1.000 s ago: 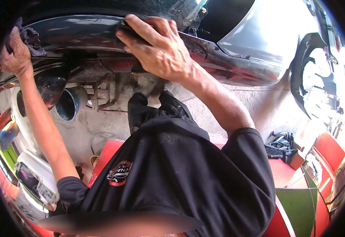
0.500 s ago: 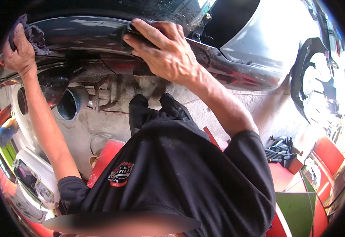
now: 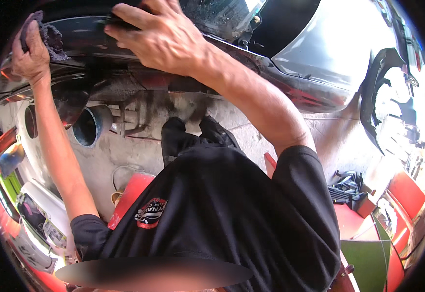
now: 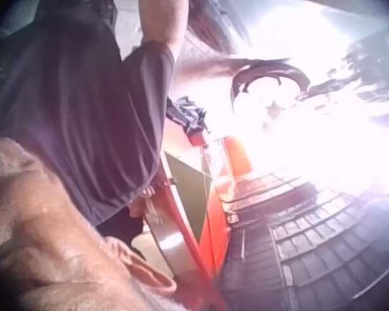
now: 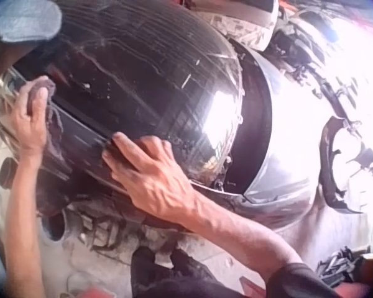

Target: Repairing and smoothing the rubber window trim on a vehicle using a small tool and water.

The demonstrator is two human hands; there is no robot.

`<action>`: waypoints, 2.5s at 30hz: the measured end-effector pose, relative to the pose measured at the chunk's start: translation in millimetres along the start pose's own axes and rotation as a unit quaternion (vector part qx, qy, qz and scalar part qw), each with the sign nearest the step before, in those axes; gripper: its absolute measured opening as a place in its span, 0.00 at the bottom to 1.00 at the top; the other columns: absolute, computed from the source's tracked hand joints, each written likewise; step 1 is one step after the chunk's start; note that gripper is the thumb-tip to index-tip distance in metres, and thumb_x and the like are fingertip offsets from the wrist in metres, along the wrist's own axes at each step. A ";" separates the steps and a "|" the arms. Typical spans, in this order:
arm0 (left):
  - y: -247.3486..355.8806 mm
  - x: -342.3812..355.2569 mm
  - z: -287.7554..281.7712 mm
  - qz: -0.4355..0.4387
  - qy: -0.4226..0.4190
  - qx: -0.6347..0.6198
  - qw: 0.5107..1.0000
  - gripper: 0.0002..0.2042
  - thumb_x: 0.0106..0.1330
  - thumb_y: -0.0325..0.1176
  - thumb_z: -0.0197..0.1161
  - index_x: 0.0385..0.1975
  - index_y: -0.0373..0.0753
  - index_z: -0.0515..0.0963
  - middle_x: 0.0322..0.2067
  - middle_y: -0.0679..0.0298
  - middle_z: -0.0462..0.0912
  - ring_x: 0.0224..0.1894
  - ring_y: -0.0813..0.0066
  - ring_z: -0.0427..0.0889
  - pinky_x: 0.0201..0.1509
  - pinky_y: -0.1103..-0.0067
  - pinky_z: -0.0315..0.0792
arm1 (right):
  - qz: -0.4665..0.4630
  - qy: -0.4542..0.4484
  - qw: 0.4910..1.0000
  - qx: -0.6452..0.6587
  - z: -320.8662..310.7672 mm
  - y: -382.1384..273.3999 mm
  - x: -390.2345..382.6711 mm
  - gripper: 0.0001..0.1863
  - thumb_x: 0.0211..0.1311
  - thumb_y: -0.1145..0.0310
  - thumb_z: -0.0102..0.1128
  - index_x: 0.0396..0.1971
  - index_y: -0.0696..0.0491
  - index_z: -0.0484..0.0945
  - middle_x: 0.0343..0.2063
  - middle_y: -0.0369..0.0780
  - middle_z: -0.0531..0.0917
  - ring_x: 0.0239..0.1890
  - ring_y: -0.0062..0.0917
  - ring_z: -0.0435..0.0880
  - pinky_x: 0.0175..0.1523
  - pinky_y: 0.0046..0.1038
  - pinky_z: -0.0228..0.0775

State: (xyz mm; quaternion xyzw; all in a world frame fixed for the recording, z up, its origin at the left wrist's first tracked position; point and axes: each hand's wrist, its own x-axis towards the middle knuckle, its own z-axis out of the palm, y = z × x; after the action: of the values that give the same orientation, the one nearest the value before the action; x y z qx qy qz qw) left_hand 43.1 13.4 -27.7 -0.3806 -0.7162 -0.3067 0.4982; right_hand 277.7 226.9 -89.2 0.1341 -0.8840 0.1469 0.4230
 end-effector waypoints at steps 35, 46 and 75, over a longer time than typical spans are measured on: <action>6.4 7.7 -1.7 -0.037 -0.040 0.020 0.998 0.16 0.71 0.49 0.68 0.43 0.43 0.89 0.40 0.62 0.92 0.42 0.65 0.91 0.46 0.73 0.81 | 0.132 -0.081 0.988 0.002 -48.0 -18.8 -91.6 0.20 0.63 0.62 0.71 0.55 0.46 0.86 0.63 0.42 0.77 0.52 0.37 0.78 0.61 0.35 0.72; 0.3 4.1 -2.1 -0.021 -0.021 0.048 0.998 0.14 0.69 0.49 0.70 0.39 0.46 0.90 0.35 0.66 0.92 0.34 0.70 0.91 0.37 0.76 0.82 | 0.121 -0.071 0.990 -0.006 -31.9 -19.0 -70.6 0.20 0.60 0.63 0.73 0.53 0.46 0.88 0.63 0.42 0.78 0.52 0.37 0.78 0.59 0.34 0.73; -5.3 0.4 4.0 -0.025 0.011 0.050 0.998 0.18 0.67 0.53 0.71 0.40 0.43 0.90 0.36 0.62 0.92 0.36 0.67 0.91 0.41 0.75 0.82 | 0.055 -0.088 0.995 -0.002 -20.9 -12.4 -38.6 0.20 0.59 0.62 0.73 0.52 0.46 0.87 0.60 0.40 0.80 0.49 0.33 0.77 0.60 0.32 0.70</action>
State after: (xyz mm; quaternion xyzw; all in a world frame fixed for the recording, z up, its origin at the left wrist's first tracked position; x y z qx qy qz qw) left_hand 36.6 14.1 -28.9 -0.3335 -0.7343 -0.2875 0.5167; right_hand 320.4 227.6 -105.3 0.0970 -0.9242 0.1559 0.3349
